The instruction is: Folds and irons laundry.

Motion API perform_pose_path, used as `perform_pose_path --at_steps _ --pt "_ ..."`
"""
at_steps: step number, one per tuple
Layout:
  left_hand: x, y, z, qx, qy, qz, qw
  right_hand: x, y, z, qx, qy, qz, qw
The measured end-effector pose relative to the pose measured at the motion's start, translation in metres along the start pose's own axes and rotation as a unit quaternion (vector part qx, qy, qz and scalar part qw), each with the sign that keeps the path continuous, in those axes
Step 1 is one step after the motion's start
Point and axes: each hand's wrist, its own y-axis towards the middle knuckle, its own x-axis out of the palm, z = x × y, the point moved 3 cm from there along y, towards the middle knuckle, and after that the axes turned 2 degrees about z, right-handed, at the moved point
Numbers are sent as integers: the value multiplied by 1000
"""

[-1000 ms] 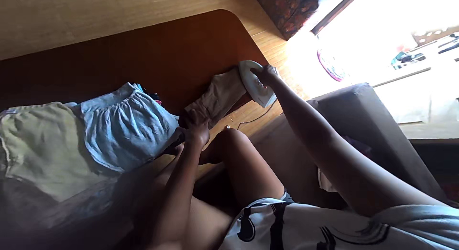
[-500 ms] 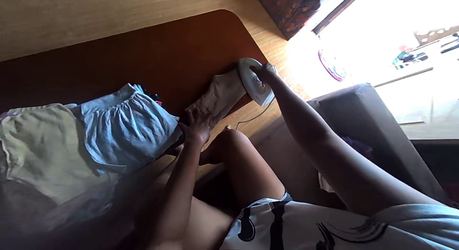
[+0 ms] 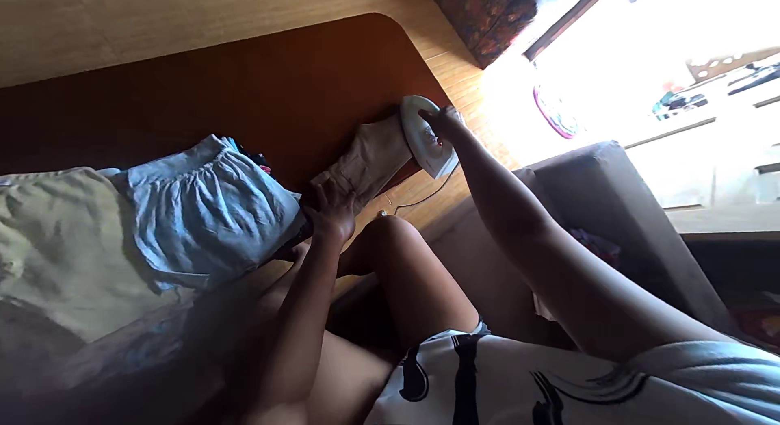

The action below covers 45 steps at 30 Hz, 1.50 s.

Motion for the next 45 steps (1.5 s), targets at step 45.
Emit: perform_pose_path --at_steps 45 --pt "-6 -16 -10 -14 -40 -25 999 -27 52 17 -278 -246 -24 928"
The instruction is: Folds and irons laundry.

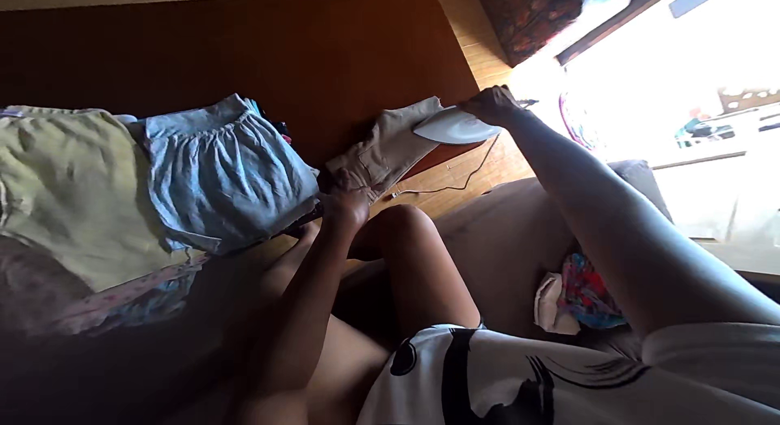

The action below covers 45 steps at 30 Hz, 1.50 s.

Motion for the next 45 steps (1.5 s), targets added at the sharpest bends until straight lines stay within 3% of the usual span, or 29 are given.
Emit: perform_pose_path --at_steps 3,5,12,14,21,23,29,36,45 --pt "-3 -2 -1 -2 -4 -5 1000 -3 -12 12 54 4 -5 999" --pt "-5 -1 0 -1 0 -16 1000 -10 -15 -3 41 5 0 999" --pt "1 2 4 -5 10 -5 1000 -2 -14 -131 -69 38 -14 997" --pt "0 1 4 -10 13 -9 1000 5 -7 -145 -81 18 -17 996" --pt "2 0 2 0 8 -9 1000 6 8 -64 -67 -11 -14 998" --pt "2 0 2 0 9 -10 1000 6 4 -63 -59 1 -6 998" --pt "1 0 4 -2 3 -11 1000 4 -9 -117 -55 -1 -21 998" --pt "-1 -1 1 0 6 -7 1000 6 17 -41 -106 -3 17 994" --pt "-2 1 -2 -7 -7 -20 1000 8 -8 -116 -217 -62 -44 973"
